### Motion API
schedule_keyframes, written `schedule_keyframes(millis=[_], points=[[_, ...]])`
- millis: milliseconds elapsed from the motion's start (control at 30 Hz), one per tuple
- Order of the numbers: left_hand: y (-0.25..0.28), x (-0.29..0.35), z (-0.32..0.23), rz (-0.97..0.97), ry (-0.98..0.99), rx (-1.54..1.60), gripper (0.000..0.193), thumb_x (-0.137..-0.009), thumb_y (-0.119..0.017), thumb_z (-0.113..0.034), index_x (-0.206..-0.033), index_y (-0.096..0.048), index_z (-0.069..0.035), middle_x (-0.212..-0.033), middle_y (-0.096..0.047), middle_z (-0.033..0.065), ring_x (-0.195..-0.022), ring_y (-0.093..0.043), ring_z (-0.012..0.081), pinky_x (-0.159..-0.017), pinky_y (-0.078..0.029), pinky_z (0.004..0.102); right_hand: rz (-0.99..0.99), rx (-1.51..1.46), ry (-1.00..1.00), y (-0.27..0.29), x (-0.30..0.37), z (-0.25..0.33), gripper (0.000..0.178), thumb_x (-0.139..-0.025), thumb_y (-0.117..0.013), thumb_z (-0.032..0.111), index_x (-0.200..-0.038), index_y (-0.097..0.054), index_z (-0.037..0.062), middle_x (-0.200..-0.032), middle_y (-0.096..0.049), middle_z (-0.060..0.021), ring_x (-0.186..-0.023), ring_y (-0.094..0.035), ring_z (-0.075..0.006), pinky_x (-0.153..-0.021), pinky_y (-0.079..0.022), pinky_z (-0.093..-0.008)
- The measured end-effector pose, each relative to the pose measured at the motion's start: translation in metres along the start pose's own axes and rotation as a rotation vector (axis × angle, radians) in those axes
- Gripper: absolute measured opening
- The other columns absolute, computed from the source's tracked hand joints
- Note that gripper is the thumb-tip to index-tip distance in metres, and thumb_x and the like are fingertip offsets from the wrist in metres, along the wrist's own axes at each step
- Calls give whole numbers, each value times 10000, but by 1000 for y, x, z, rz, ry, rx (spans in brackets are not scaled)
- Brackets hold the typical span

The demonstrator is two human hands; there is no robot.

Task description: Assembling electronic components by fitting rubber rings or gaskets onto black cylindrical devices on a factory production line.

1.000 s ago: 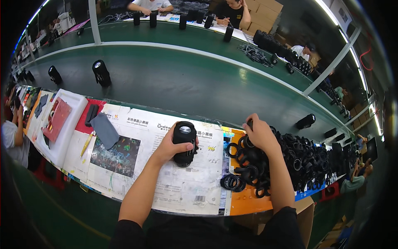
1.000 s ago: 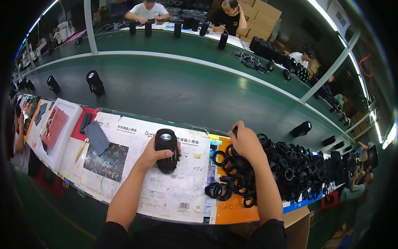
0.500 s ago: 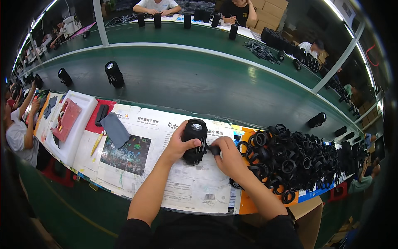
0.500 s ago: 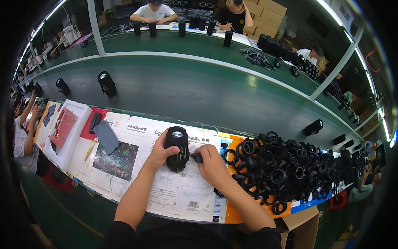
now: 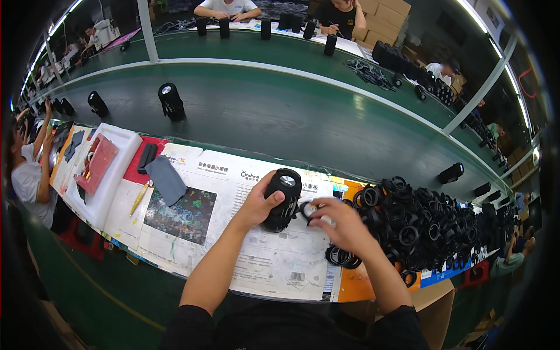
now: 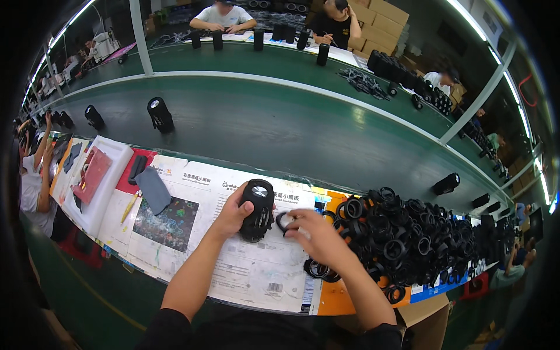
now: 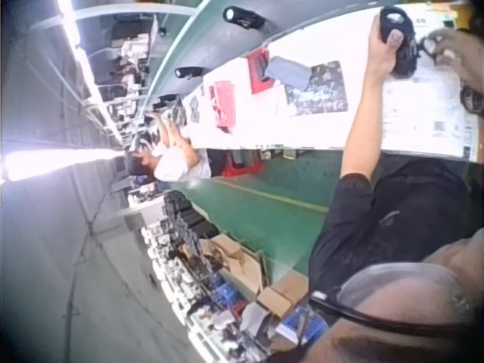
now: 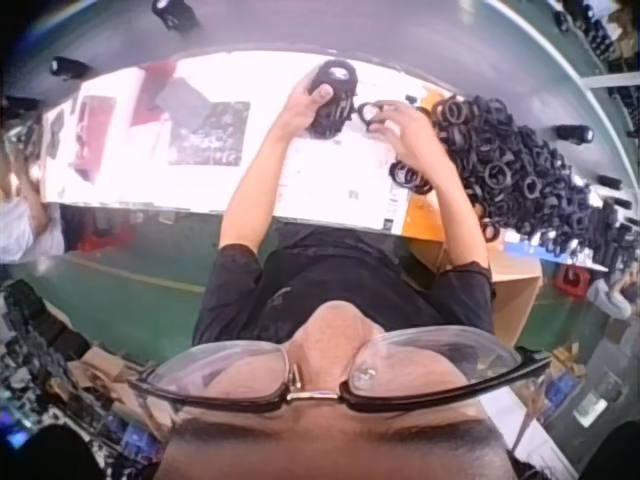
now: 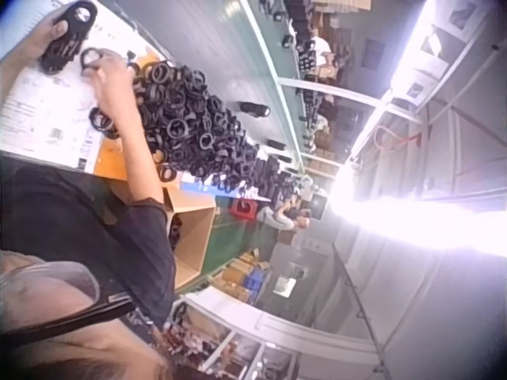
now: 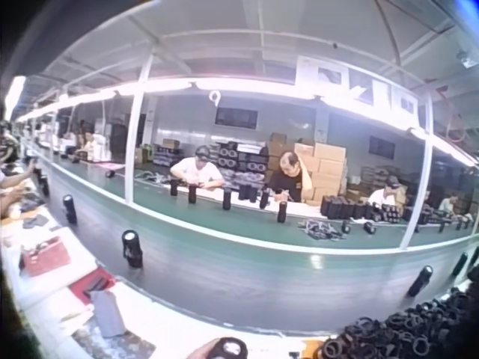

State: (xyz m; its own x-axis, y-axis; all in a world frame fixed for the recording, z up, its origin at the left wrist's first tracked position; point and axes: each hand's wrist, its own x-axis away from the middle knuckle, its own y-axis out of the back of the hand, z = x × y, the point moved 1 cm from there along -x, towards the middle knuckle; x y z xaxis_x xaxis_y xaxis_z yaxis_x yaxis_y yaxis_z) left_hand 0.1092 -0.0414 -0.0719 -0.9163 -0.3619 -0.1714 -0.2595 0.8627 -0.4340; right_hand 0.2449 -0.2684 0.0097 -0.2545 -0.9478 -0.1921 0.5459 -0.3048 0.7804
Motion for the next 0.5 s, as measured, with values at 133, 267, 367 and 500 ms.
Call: schedule_keyframes(millis=[133, 267, 367, 500], points=[[-9, 3, -9, 45, 29, -68, 859, -899, -897, -573, -1475, -562, -31, -1219, -711, 90, -1079, -704, 176, -949, -599, 334, -104, -336, -65, 46, -43, 0, 176, -999, -786, 98, -1147, -788, 1, -1458, -720, -181, -1270, -720, -267, -1071, -586, -417], [-8, 4, -8, 72, 26, -109, 805, -922, -898, -516, -1483, -577, -37, -1229, -685, 58, -1095, -672, 151, -959, -570, 315, 99, -555, -104, 52, -80, 10, 197, -1034, -786, 138, -1162, -774, -11, -1510, -692, -180, -1278, -703, -244, -1085, -582, -402], [-9, 5, -9, 52, 29, -118, 811, -926, -899, -485, -1513, -561, -39, -1254, -686, 73, -1122, -675, 167, -973, -573, 327, 214, -407, -48, 58, -93, 27, 173, -1012, -808, 163, -1113, -808, 23, -1474, -725, -146, -1283, -715, -273, -1098, -574, -427], [-9, 5, -10, 67, 44, -122, 839, -928, -901, -475, -1541, -539, -32, -1281, -683, 86, -1157, -672, 175, -1010, -565, 331, 222, -202, 97, 62, -93, 36, 166, -946, -847, 140, -1089, -827, 57, -1443, -750, -112, -1307, -709, -320, -1090, -572, -461]])
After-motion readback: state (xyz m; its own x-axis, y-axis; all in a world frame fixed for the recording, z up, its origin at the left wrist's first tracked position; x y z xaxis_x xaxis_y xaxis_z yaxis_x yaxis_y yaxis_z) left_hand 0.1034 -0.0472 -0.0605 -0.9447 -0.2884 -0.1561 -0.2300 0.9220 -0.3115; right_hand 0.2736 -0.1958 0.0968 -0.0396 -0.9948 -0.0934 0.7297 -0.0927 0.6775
